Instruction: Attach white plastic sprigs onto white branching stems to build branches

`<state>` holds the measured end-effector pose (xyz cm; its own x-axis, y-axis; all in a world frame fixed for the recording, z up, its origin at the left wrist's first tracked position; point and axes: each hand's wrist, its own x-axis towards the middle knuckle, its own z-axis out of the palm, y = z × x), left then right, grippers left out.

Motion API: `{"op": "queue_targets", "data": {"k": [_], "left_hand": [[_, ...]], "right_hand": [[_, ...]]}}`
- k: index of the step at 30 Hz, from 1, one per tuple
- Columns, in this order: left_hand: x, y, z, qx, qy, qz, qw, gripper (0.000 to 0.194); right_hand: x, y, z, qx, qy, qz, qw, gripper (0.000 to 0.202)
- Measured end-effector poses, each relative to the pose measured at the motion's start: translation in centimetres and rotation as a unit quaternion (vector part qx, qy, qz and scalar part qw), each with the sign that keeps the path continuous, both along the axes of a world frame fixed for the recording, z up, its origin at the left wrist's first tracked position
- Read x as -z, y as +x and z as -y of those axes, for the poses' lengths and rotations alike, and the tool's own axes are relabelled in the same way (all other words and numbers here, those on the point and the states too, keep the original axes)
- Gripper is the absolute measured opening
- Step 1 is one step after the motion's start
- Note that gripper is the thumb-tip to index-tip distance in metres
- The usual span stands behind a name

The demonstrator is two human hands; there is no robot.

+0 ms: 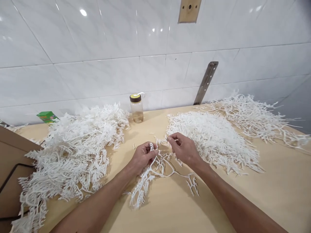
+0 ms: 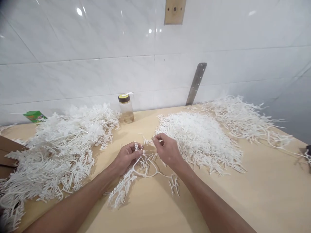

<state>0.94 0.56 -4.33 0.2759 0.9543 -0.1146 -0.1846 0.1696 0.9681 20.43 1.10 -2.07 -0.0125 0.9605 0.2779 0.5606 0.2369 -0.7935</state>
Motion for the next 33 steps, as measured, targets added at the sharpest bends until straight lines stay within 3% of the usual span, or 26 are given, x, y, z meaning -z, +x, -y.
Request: {"op": "queue_targets", "data": {"k": [3,5,23,27,33], "left_hand": [[-0.1,-0.1,0.0,0.002,0.000,0.015,1.000,0.041],[-0.2,-0.3,0.0,0.009,-0.001,0.019,1.000,0.038],[0.0,0.0,-0.1,-0.005,-0.006,0.002,1.000,0.044],[0.1,0.0,-0.2,-0.002,-0.002,-0.007,1.000,0.043],[-0.3,0.0,0.1,-0.009,0.022,-0.040,0.999,0.038]], "right_hand": [[-0.1,-1.0,0.7,-0.097,-0.031,0.016,0.995,0.029],[-0.1,-1.4,0.8,-0.126,-0.051,0.021,0.991,0.028],[1.0,-1.6,0.9,-0.184,-0.206,-0.122,0.953,0.026],[0.7,-1.8,1.1,-0.175,-0.182,-0.088,0.964,0.026],[0.0,-2.3,1.6,-0.146,-0.083,0.007,0.986,0.024]]}}
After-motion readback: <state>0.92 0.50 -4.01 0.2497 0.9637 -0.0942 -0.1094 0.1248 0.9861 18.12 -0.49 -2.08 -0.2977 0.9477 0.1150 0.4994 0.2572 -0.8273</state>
